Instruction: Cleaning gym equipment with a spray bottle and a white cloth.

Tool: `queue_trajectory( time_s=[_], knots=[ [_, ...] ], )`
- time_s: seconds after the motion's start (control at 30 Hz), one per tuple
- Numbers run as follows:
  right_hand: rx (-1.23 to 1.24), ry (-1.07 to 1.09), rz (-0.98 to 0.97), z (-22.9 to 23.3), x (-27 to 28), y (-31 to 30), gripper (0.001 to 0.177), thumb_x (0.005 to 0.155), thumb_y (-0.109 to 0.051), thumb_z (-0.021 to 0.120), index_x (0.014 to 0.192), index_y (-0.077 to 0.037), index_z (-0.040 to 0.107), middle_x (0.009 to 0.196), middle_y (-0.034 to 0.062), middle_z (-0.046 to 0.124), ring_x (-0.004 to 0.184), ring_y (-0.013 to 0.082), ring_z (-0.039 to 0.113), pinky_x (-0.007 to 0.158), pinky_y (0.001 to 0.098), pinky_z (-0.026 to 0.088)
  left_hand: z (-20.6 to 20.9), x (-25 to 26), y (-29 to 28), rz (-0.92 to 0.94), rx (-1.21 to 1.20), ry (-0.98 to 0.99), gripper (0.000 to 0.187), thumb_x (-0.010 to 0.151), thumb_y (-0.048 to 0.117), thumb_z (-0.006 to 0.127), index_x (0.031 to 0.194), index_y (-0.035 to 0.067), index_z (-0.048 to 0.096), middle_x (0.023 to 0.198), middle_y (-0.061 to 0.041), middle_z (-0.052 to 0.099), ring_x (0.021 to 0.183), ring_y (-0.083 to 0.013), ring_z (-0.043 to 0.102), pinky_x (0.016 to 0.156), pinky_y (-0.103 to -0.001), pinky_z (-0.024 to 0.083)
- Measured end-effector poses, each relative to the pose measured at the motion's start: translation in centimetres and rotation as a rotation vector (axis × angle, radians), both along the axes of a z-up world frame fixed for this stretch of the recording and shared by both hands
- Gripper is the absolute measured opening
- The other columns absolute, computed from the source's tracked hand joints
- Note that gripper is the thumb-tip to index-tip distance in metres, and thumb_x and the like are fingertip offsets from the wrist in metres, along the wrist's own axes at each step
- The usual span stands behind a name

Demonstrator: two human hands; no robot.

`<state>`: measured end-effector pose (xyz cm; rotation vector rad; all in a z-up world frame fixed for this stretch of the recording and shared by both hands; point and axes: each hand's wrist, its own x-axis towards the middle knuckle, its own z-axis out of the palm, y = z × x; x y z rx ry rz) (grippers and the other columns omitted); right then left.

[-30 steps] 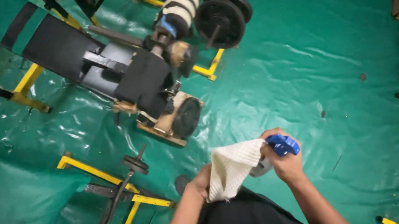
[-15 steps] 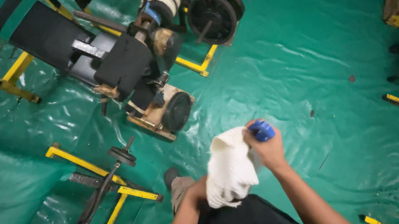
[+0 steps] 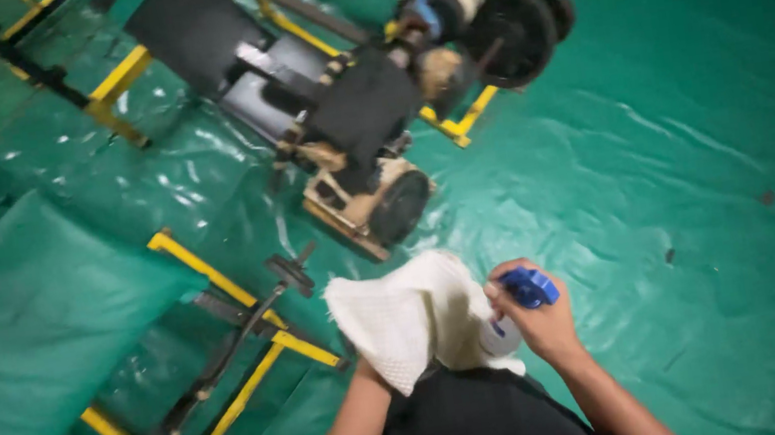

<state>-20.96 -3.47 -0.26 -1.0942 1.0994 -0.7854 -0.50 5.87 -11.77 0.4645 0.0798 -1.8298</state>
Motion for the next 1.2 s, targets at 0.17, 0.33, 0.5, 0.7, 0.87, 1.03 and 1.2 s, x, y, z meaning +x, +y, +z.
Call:
queue_trajectory(
  time_s=[0.17,0.33,0.5,0.7,0.87,1.03,1.2],
  knots=[
    [-0.106,-0.278,0.107,3.5,8.9,-1.2,0.019,0.089,-0.002,0.075,0.106,-0.001,0.065,0.083,0.0069,0.068,0.07,0.016,0.072,0.065,0.0304,0.06,1.3,5.4,-1.1,0.133,0.047,0.063,0.057,0.1,0.037,0.052,0.149,0.008,0.046,0.139,-0.012,0.058,0.126,-0.0259,0.056,0.11,-0.038,0.041],
    [-0.206,-0.321,0.291,4.0,17.8,-1.4,0.051,0.083,0.0,0.08,0.128,-0.003,0.057,0.095,0.0099,0.069,0.087,0.0176,0.069,0.079,0.0309,0.057,4.4,10.6,-1.7,0.116,0.039,-0.389,0.053,0.087,0.034,0.072,0.128,0.004,0.06,0.114,-0.013,0.064,0.101,-0.0271,0.062,0.087,-0.043,0.052],
    [-0.261,-0.482,0.498,3.5,21.6,-1.1,0.065,0.088,-0.005,0.078,0.143,-0.008,0.044,0.104,0.0107,0.069,0.094,0.0204,0.067,0.085,0.0354,0.056,13.0,15.6,-2.5,0.155,-0.334,-1.527,0.048,0.072,0.023,0.077,0.114,0.009,0.058,0.1,-0.012,0.06,0.092,-0.0327,0.061,0.078,-0.044,0.051],
    [-0.248,-0.551,0.332,1.3,20.4,-3.0,0.07,0.093,-0.03,0.081,0.144,-0.007,0.039,0.101,0.0122,0.064,0.089,0.0256,0.069,0.082,0.0405,0.058,16.6,18.2,-5.0,0.207,-0.389,-1.871,0.022,0.073,0.024,0.068,0.089,0.011,0.058,0.083,-0.008,0.055,0.079,-0.0305,0.054,0.065,-0.042,0.045],
    [-0.337,-0.48,0.208,0.0,16.0,-6.3,0.074,0.093,-0.046,0.076,0.141,-0.004,0.039,0.093,0.0132,0.066,0.082,0.0257,0.07,0.078,0.0405,0.058,15.5,18.9,-7.0,0.303,-0.006,-1.418,0.024,0.098,0.024,0.056,0.081,0.007,0.058,0.074,-0.001,0.051,0.071,-0.0164,0.049,0.058,-0.036,0.043],
    [-0.257,-0.393,0.112,-0.9,11.9,-10.2,0.074,0.09,-0.049,0.076,0.137,-0.001,0.045,0.085,0.012,0.065,0.074,0.0243,0.069,0.07,0.0388,0.056,17.5,20.5,-11.0,0.344,0.47,-0.904,0.033,0.1,0.034,0.051,0.082,0.008,0.059,0.064,-0.001,0.054,0.048,-0.0138,0.048,0.038,-0.032,0.037],
    [-0.215,-0.342,0.193,-0.5,9.1,-15.4,0.072,0.091,-0.048,0.075,0.135,0.0,0.045,0.086,0.0115,0.065,0.076,0.0233,0.068,0.071,0.0378,0.055,22.9,19.1,-14.5,0.462,0.127,-1.487,0.017,0.096,0.021,0.058,0.096,0.004,0.059,0.074,-0.004,0.061,0.058,-0.0126,0.057,0.045,-0.028,0.044]
  ],
)
